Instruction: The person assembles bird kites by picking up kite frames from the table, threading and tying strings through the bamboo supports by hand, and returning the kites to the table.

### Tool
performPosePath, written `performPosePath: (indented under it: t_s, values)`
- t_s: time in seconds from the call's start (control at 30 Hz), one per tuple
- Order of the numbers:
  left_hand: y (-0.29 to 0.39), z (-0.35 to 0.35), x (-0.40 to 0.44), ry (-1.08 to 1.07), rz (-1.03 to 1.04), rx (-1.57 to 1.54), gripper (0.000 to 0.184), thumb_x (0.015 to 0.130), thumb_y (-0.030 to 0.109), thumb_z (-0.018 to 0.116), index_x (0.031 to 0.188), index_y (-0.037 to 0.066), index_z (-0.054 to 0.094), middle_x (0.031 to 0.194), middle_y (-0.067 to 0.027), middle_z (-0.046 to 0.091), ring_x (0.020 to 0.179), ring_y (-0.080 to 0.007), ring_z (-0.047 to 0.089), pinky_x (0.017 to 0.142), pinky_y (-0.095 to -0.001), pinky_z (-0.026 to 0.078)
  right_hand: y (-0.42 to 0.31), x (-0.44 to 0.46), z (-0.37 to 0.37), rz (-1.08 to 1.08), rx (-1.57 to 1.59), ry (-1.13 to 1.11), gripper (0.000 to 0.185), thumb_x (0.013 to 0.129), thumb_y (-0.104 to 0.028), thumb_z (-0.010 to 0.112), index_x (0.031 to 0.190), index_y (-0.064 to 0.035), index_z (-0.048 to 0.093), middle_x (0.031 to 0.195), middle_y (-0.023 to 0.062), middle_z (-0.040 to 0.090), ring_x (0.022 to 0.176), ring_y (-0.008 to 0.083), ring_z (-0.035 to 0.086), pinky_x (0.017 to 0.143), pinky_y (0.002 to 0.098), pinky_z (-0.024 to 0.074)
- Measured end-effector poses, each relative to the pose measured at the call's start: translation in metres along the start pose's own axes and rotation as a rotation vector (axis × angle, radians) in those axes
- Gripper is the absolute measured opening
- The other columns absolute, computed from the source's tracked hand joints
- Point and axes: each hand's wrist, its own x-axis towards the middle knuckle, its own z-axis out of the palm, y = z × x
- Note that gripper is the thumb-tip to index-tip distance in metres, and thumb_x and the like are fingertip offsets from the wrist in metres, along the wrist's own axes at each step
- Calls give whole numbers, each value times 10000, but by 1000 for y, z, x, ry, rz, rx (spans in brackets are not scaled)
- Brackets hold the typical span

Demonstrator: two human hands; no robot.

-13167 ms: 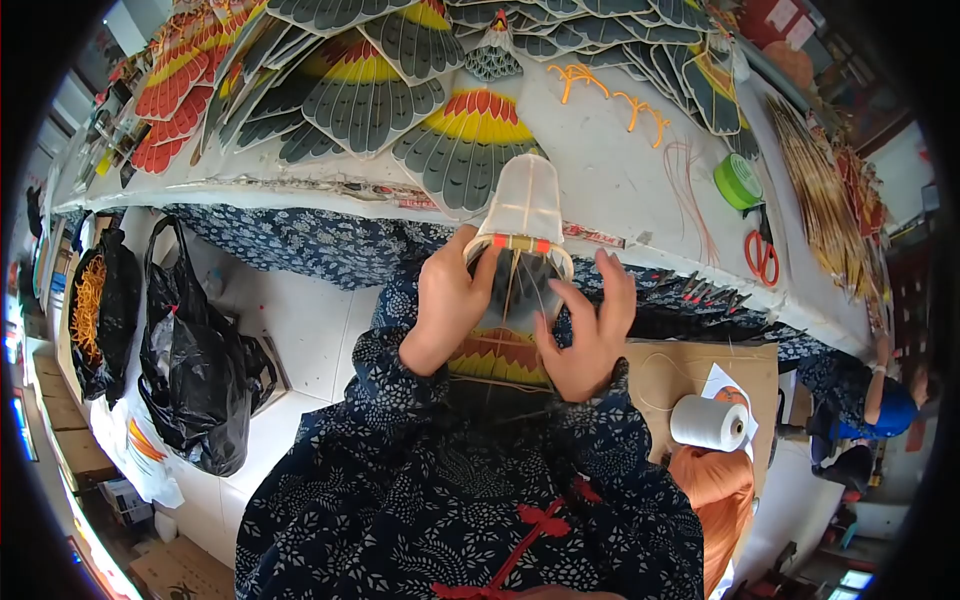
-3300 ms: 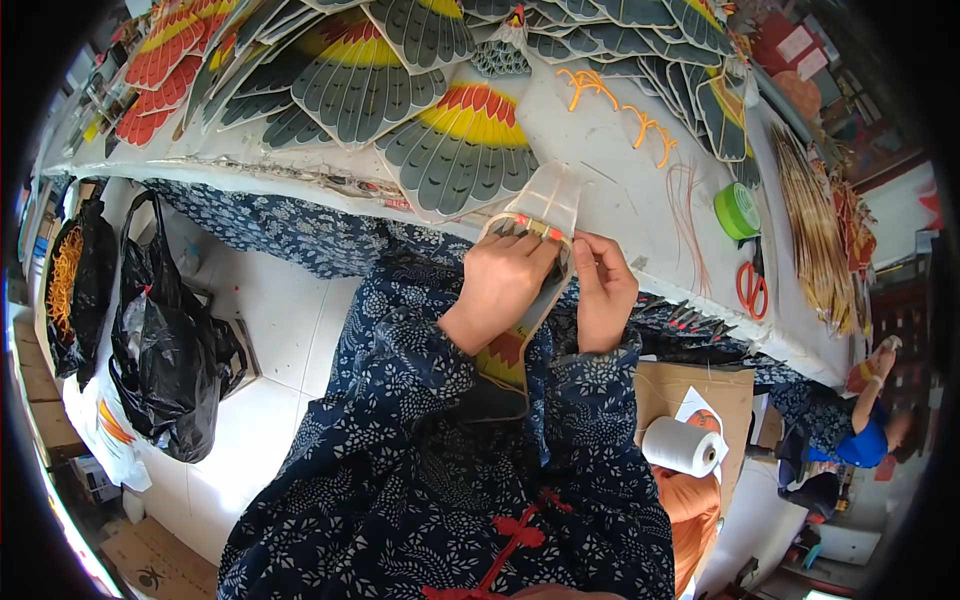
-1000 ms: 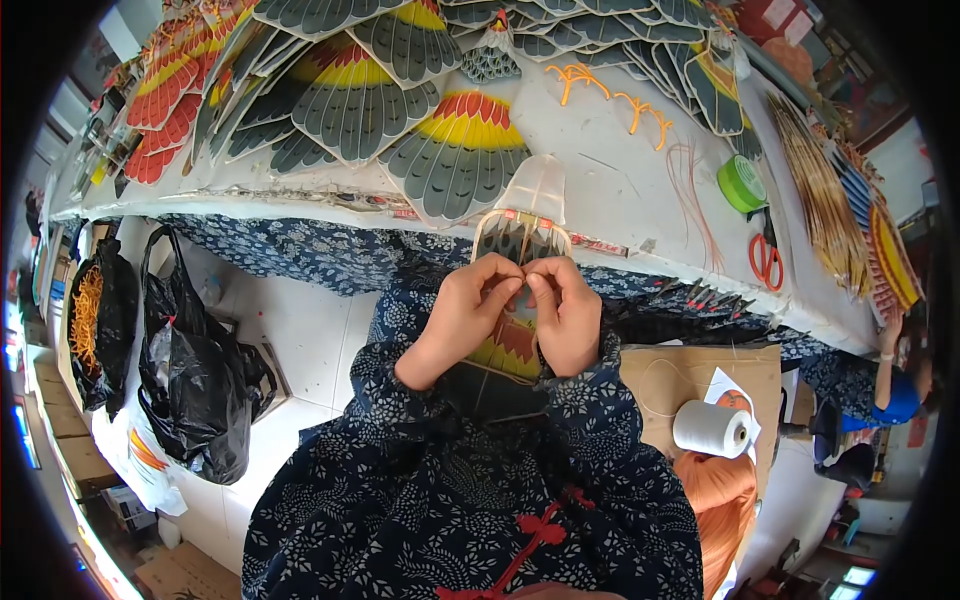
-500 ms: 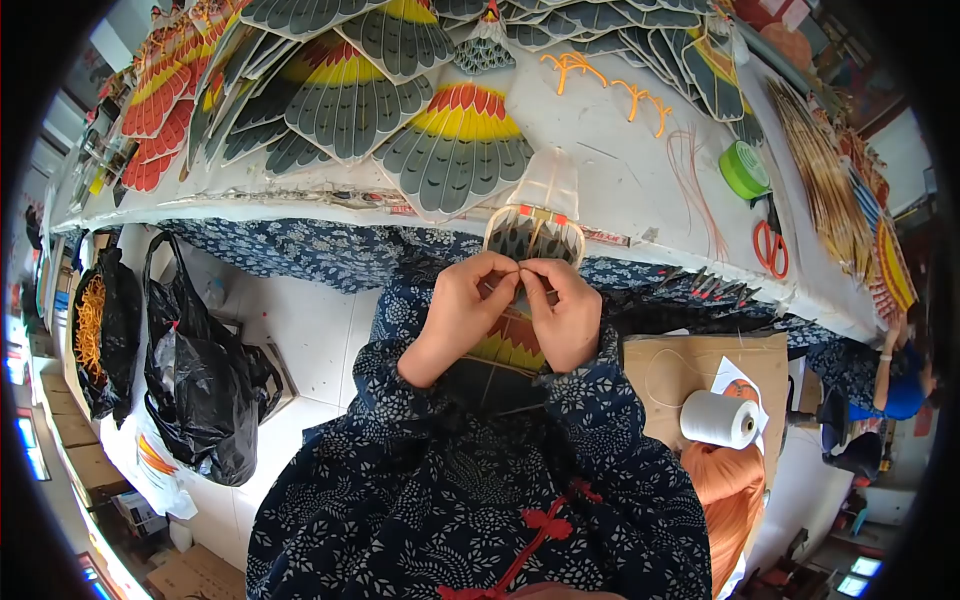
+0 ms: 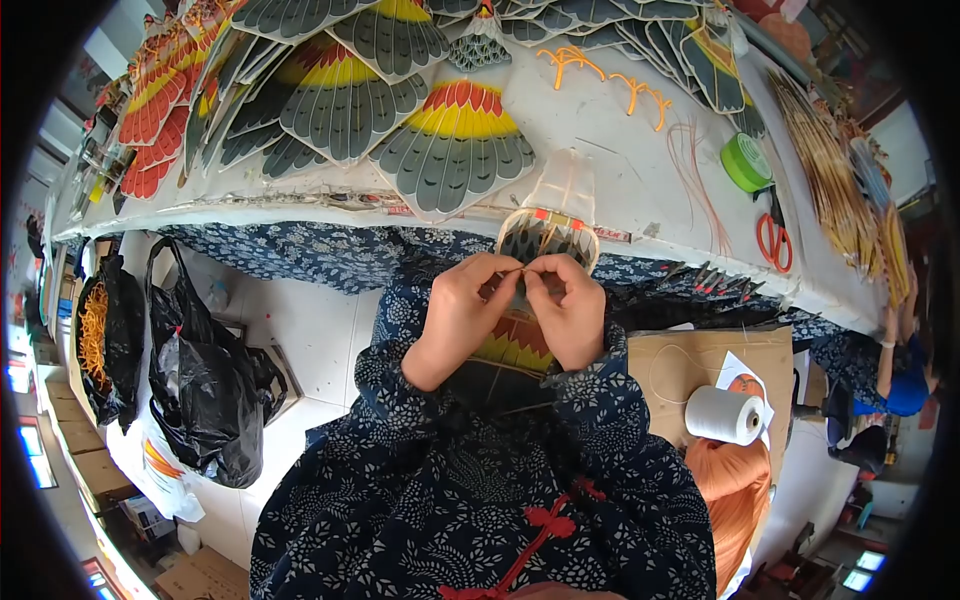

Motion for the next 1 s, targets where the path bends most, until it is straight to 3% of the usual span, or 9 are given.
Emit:
performPosePath:
  t_s: [0.17, 0.23, 0.63, 0.73, 0.83, 1.0]
  values:
    - [2, 3, 1, 18, -76, -94, 130, 818, 11, 699, 944, 19, 666, 840, -120, 665, 646, -253, 648, 558, -300, 511, -1, 5, -7, 271, 309, -165, 110, 964, -73, 572, 1034, 8, 599, 854, 13, 644, 744, 74, 610, 654, 223, 521]
    - [3, 2, 1, 32, -105, -126, 131, 818, 11, 699, 945, 21, 666, 843, -120, 666, 647, -252, 649, 559, -297, 513, -3, 5, -7, 272, 302, -165, 111, 969, -73, 562, 1038, 6, 598, 858, 15, 646, 748, 76, 611, 656, 223, 522]
    - [14, -5, 1, 57, 252, 249, 142, 801, -2, 685, 938, 17, 655, 888, -107, 674, 721, -274, 673, 620, -333, 550, 2, 1, 0, 168, 147, -117, 109, 972, -63, 552, 1040, 6, 604, 858, 26, 660, 745, 81, 622, 662, 228, 526]
    - [15, -5, 2, 79, 355, 355, 128, 783, 16, 686, 906, 35, 654, 859, -89, 659, 712, -258, 664, 602, -331, 541, -1, 1, 2, 156, 108, -96, 105, 962, -52, 561, 1029, 12, 610, 850, 34, 665, 734, 83, 625, 667, 230, 525]
    - [18, -7, 2, 52, 377, 426, 109, 770, 26, 685, 868, 47, 641, 819, -78, 637, 692, -250, 651, 584, -331, 530, -7, 0, 3, 11, -114, -36, 100, 942, -38, 584, 1005, 28, 625, 852, 54, 678, 726, 91, 632, 671, 239, 523]
    - [16, -8, 3, 43, 379, 447, 101, 745, 37, 687, 801, 68, 609, 747, -62, 590, 629, -240, 621, 534, -327, 503, -1, -1, 5, 86, -17, -33, 96, 910, -7, 605, 991, 32, 637, 859, 80, 685, 741, 110, 651, 685, 250, 526]
